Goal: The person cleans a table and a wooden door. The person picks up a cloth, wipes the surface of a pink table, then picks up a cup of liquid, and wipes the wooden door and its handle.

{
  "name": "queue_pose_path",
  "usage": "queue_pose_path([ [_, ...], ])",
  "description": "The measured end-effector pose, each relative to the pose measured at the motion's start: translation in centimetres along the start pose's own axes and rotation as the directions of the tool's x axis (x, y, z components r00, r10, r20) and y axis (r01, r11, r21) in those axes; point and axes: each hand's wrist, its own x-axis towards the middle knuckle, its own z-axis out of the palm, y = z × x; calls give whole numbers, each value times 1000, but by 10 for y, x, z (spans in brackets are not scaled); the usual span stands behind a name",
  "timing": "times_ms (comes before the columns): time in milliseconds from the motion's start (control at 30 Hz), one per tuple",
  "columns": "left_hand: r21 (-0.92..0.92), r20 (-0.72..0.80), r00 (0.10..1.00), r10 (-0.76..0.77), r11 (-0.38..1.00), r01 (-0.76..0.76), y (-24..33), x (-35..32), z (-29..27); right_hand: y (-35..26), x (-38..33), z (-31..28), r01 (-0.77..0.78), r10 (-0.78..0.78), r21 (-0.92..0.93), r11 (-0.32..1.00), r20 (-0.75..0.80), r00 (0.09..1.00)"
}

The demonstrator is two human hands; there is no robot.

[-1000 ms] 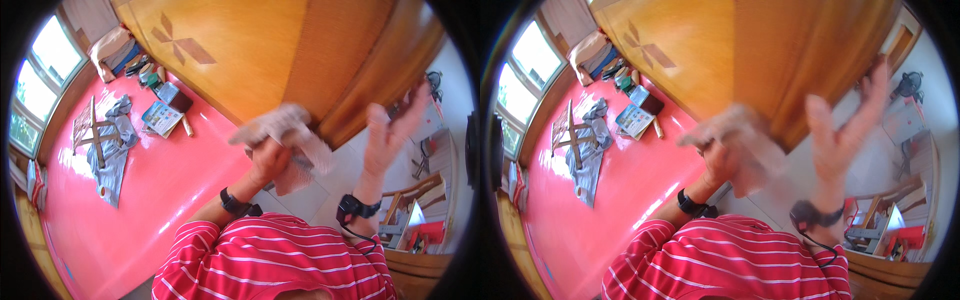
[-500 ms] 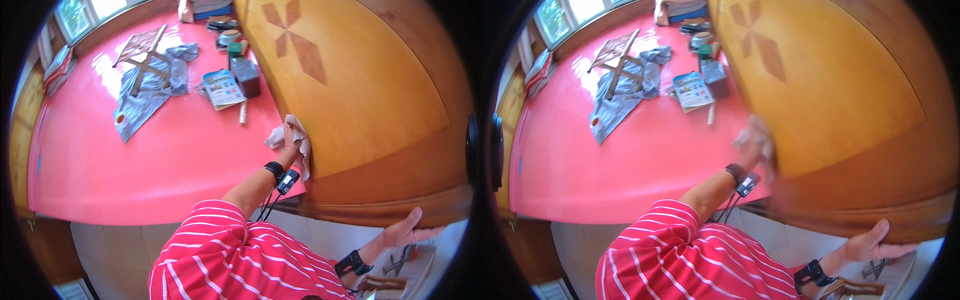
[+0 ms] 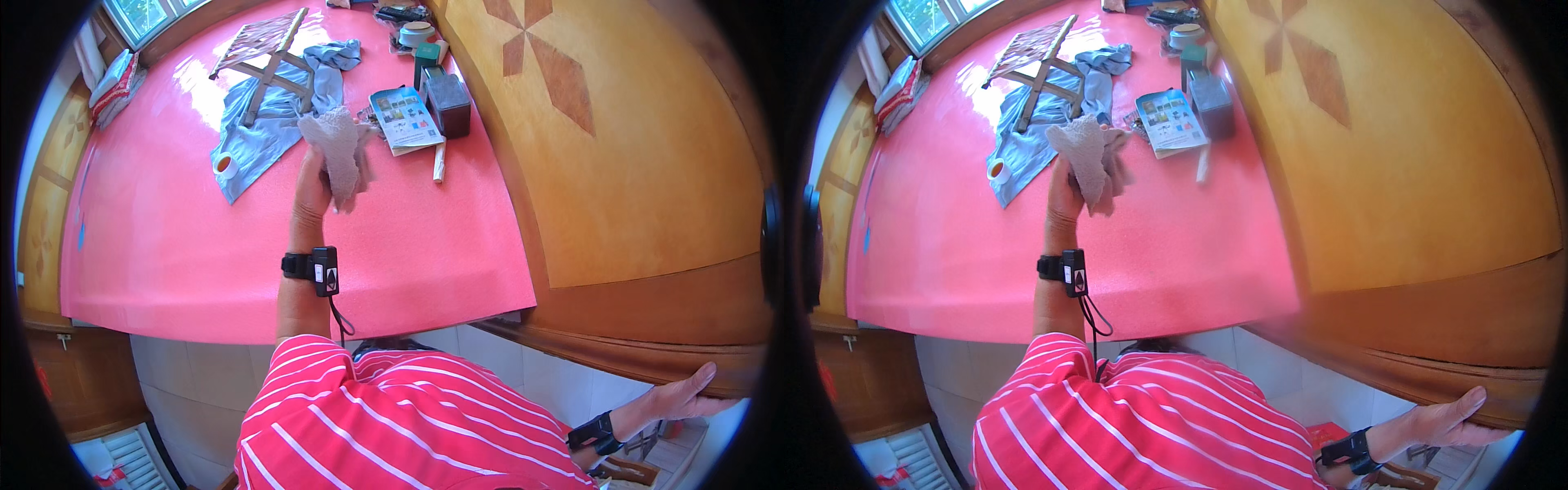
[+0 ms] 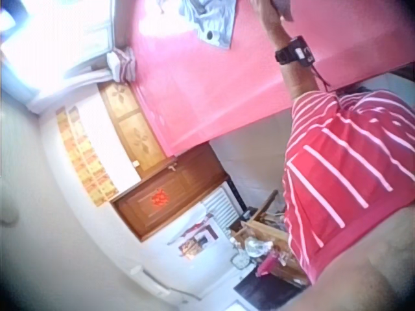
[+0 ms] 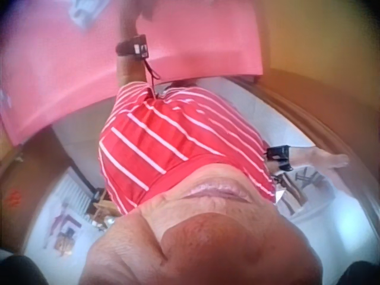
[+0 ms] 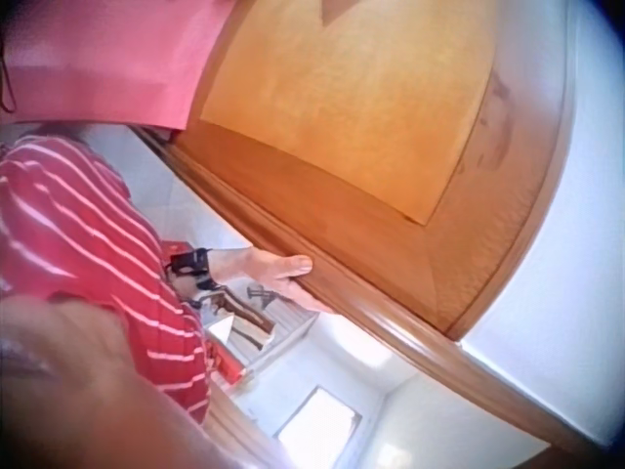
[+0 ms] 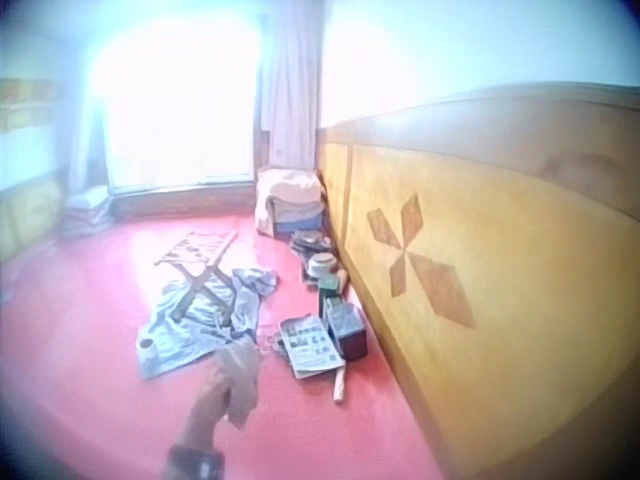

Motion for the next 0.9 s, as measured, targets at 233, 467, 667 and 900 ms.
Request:
queue_pose_path([
  [233, 964, 222, 966, 134, -179, -196, -106, -43, -58, -3, 2, 4, -4, 7, 127, 992, -27, 1000],
  [467, 793, -138, 986, 93, -586, 166, -139, -66, -74, -1, 4, 0, 1, -2, 141, 990, 7, 1000],
  [667, 777, -126, 976, 176, -594, 208, -94, 13, -188, -22, -1, 6, -6, 7, -66, 998, 15, 1000],
  [900, 743, -221, 968, 116, -623, 244, -124, 37, -132, -28, -4, 12, -88, 91, 109, 990, -25, 996],
])
